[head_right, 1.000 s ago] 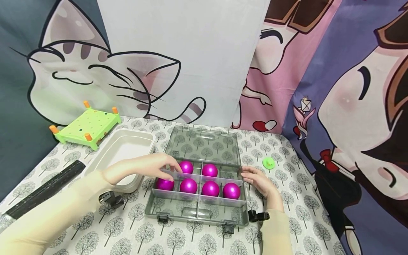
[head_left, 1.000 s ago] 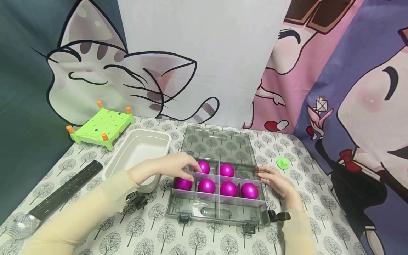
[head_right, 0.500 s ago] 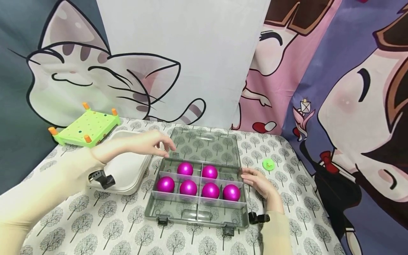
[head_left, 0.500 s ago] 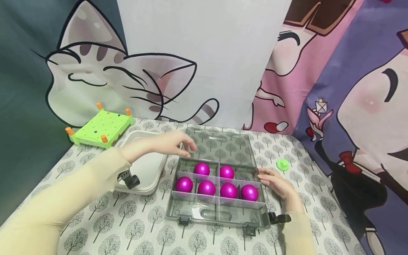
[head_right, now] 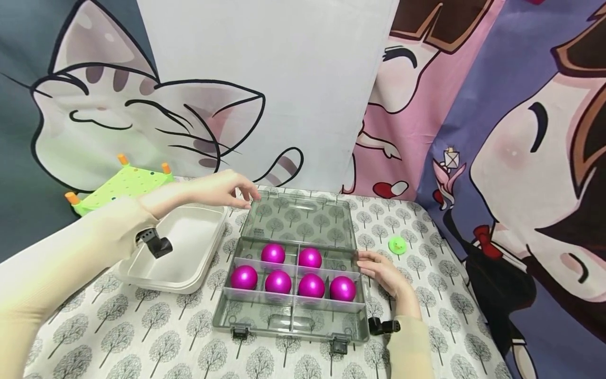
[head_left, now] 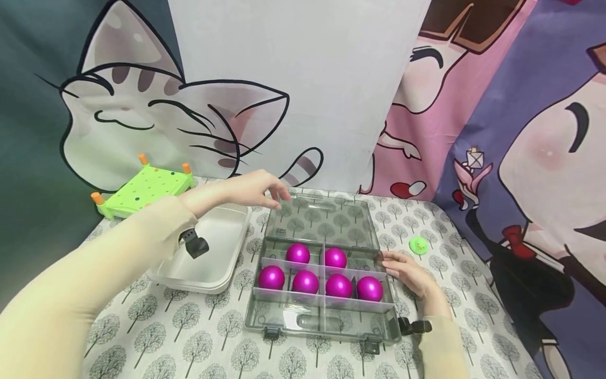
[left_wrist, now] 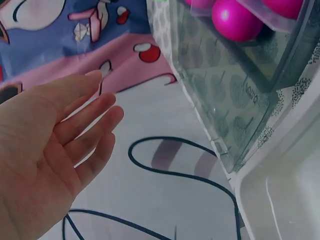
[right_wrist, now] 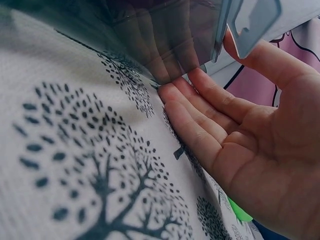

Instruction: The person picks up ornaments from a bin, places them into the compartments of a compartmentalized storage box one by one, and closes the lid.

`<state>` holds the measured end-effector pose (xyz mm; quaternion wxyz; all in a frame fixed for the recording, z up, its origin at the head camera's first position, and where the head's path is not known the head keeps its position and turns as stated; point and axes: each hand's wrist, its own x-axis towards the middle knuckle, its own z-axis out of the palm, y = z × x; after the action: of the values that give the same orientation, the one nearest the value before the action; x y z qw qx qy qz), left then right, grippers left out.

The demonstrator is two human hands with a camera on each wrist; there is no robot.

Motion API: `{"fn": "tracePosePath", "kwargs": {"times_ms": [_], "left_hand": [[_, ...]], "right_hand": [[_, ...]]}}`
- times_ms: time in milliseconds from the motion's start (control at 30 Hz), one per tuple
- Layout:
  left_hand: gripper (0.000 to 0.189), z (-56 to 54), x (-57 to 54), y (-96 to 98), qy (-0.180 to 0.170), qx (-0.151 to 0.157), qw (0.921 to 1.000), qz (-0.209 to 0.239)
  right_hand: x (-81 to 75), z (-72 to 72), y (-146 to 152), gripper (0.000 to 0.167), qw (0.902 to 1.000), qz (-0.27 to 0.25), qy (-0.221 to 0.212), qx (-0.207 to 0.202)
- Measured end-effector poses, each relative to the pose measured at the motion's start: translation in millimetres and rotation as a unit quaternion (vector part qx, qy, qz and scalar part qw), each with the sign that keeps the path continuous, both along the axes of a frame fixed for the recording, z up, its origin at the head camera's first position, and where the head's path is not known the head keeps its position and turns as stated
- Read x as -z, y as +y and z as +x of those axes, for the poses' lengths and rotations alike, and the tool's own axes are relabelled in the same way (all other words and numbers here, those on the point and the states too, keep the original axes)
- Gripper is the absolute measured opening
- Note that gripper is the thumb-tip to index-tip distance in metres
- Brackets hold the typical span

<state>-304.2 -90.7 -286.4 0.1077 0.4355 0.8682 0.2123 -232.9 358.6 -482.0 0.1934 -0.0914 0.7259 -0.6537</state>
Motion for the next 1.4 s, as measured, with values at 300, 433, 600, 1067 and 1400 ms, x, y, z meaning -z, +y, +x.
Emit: {"fn": "tracePosePath", "kwargs": {"times_ms": [300,433,600,1067,1400], "left_hand": [[0.039,-30.4,13.6,-3.2,-0.053,-0.12,0.9906,0.041],[0.05,-38.3,24.7,-2.5,-0.04,-0.154,0.9864,0.042],[0.058,-46.6,39.1,-1.0,-0.035,-0.193,0.9796,0.044],[0.068,-79.3,79.1,-2.6,-0.209,-0.308,0.9214,0.112],[0.077,-81.1,103.3,7.7,-0.248,-0.303,0.9168,0.078]], "right_hand": [[2.1,1.4,1.9,0.044,1.0,0.002,-0.003,0.001],[2.0,2.4,1.8,0.046,1.0,0.004,0.001,-0.002],[1.2,1.7,0.9,0.046,1.0,0.002,0.005,-0.007],[0.1,1.5,-1.0,0.042,0.9998,0.012,-0.005,0.012],[-0.3,-0.3,-0.4,0.048,1.0,0.005,0.002,0.003]]}}
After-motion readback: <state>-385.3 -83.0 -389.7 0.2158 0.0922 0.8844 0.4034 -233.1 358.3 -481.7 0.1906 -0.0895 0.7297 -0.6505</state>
